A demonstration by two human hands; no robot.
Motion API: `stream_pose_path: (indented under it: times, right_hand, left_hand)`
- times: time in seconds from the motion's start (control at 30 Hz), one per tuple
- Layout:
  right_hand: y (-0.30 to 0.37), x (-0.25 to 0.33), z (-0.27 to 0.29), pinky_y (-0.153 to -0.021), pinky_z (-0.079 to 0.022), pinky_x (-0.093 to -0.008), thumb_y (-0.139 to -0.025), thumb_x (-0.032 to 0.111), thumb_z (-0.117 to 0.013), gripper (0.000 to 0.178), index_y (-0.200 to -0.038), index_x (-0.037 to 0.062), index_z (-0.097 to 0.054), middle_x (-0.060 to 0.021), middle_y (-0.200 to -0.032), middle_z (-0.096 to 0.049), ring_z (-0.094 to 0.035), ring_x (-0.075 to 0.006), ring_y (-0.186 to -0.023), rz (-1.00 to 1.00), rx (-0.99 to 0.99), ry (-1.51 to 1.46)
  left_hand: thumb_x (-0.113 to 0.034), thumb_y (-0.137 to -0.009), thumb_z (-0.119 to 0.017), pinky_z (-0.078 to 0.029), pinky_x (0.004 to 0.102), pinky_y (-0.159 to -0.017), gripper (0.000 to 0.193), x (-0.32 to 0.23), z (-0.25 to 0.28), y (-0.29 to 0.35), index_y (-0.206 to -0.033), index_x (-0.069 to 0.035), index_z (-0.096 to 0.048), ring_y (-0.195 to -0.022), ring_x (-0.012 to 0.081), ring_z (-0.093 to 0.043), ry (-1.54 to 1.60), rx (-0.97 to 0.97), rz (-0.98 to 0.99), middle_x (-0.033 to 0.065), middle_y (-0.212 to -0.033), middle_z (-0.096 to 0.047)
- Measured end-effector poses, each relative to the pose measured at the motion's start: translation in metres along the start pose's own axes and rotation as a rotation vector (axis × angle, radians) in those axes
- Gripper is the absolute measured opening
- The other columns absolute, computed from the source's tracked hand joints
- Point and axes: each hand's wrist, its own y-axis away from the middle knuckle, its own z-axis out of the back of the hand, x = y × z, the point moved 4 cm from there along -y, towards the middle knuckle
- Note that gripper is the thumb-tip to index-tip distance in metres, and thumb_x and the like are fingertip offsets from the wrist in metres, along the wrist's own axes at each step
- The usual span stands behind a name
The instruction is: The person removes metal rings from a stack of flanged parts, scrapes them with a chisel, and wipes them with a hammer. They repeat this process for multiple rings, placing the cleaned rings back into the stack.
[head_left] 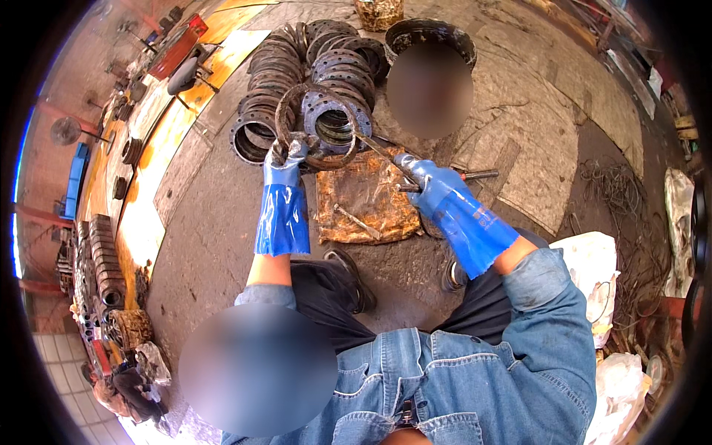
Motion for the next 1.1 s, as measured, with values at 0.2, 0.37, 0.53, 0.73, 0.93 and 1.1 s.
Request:
stream_pose_path:
  times: [0.2,0.37,0.53,0.73,0.93,1.1]
  right_hand:
    - [-0.01,-0.029,-0.001,-0.078,-0.054,-0.0383,-0.095,0.025,-0.061,0.043,-0.136,0.0146,-0.055,-0.0149,-0.115,-0.067,-0.065,-0.0273,-0.095,0.184,-0.051,0.096]
    - [-0.017,-0.042,0.001,-0.074,-0.054,-0.0355,-0.098,0.037,-0.055,0.04,-0.131,0.0137,-0.059,-0.0122,-0.11,-0.067,-0.065,-0.0244,-0.087,0.292,-0.035,0.19]
    - [-0.022,-0.059,-0.001,-0.081,-0.053,-0.0412,-0.081,0.015,-0.065,0.057,-0.136,0.0211,-0.05,-0.0135,-0.113,-0.066,-0.063,-0.0322,-0.097,0.311,0.028,0.222]
    - [-0.032,-0.078,-0.004,-0.063,-0.048,-0.0294,-0.092,0.05,-0.063,0.046,-0.093,0.0059,-0.074,-0.0038,-0.083,-0.071,-0.064,-0.0135,-0.079,0.18,0.016,-0.271]
    - [-0.018,-0.079,0.003,-0.066,-0.05,-0.0319,-0.09,0.06,-0.059,0.056,-0.102,0.007,-0.073,-0.006,-0.082,-0.07,-0.063,-0.0166,-0.075,0.116,0.045,-0.304]
    - [-0.009,-0.072,0.006,-0.062,-0.047,-0.0326,-0.087,0.067,-0.058,0.064,-0.102,0.0063,-0.073,-0.0069,-0.076,-0.068,-0.06,-0.017,-0.069,-0.035,0.063,-0.351]
  left_hand:
    - [-0.012,-0.089,-0.07,-0.059,0.0406,-0.075,0.03,-0.001,0.008,0.001,-0.116,0.0,-0.064,-0.089,0.0245,-0.069,-0.108,0.051,0.025,0.0103,-0.102,-0.071]
    - [-0.011,-0.088,-0.071,-0.059,0.0421,-0.076,0.031,-0.002,0.014,0.009,-0.116,-0.001,-0.064,-0.093,0.0271,-0.069,-0.014,-0.009,0.194,0.0098,-0.103,-0.07]
    - [-0.011,-0.09,-0.069,-0.059,0.0502,-0.079,0.03,-0.017,0.006,0.023,-0.117,0.0,-0.062,-0.097,0.0313,-0.068,0.111,0.057,0.304,0.0112,-0.108,-0.068]
    - [-0.012,-0.09,-0.069,-0.059,0.0536,-0.079,0.03,-0.021,0.012,0.027,-0.118,-0.002,-0.061,-0.099,0.0309,-0.067,0.166,0.083,0.404,0.009,-0.109,-0.068]
    - [-0.011,-0.092,-0.066,-0.058,0.0505,-0.078,0.028,-0.032,0.014,0.03,-0.118,-0.003,-0.062,-0.098,0.0273,-0.067,0.257,0.242,0.455,0.0081,-0.108,-0.068]
    - [-0.01,-0.093,-0.063,-0.057,0.0457,-0.073,0.028,-0.029,0.015,0.033,-0.121,-0.002,-0.06,-0.093,0.0249,-0.066,0.264,0.235,0.516,0.0084,-0.106,-0.067]
